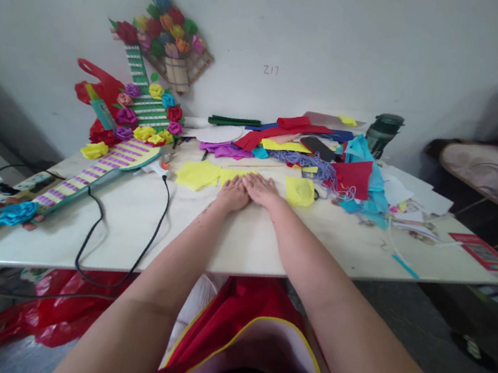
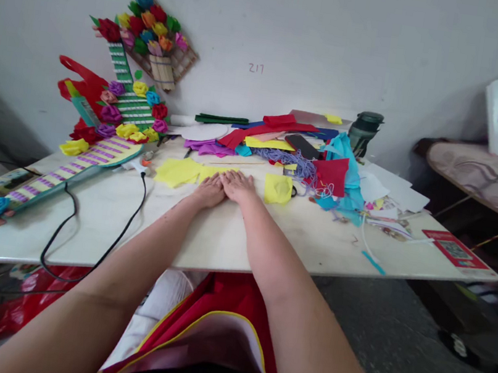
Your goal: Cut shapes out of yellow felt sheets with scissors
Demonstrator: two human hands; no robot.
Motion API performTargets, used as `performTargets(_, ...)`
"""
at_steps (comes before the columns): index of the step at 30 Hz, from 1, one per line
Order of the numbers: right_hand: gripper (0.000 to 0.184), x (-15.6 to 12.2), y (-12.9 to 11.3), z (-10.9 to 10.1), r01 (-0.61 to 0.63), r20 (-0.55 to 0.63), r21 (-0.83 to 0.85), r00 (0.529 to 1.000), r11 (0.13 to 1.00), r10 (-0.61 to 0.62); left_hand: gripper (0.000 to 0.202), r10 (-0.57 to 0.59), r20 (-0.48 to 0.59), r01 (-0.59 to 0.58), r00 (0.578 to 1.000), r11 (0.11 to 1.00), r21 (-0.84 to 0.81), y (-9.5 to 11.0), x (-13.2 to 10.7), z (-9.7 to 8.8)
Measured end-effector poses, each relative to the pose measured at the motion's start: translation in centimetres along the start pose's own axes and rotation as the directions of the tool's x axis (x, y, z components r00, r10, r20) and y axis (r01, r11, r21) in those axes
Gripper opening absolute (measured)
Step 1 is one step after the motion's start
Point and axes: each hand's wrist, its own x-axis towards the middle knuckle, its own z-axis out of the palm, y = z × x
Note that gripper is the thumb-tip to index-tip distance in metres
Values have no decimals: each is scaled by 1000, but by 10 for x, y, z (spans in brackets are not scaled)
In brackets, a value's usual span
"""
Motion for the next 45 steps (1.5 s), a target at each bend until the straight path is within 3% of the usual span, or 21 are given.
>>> performTargets(8, 56, -1, 4, 1, -38, -6, -205, 999, 978, 37, 65, -73, -47, 69, 996, 995, -68, -2, 0, -2)
performTargets(27, 58, 2, 8, 8, -79, -78, -126, 995, 989, 70, 68, -271, -77, 277, 959, 957, 80, 10, -8, 1)
performTargets(32, 58, 1, 13, 6, -188, -140, -129, 976, 974, 170, 67, -261, -87, 268, 961, 960, 85, 11, -8, 1)
performTargets(35, 58, 0, 17, 0, -265, -252, -106, 940, 959, 232, 67, -253, -93, 260, 963, 962, 81, 11, -8, 1)
performTargets(37, 58, 0, 16, -2, -217, -350, -93, 921, 972, 172, 67, -242, -94, 250, 966, 964, 93, 11, -8, 1)
performTargets(39, 59, 1, 11, -1, -71, -393, -106, 919, 992, 24, 68, -228, -90, 238, 970, 964, 117, 11, -9, 0)
performTargets(41, 60, 3, 5, 2, 81, -309, -102, 945, 992, -109, 68, -218, -75, 227, 973, 963, 142, 11, -9, -1)
performTargets(45, 62, 4, -3, 8, 75, -54, -8, 996, 997, -76, 68, -225, -46, 229, 973, 962, 151, 10, -9, -1)
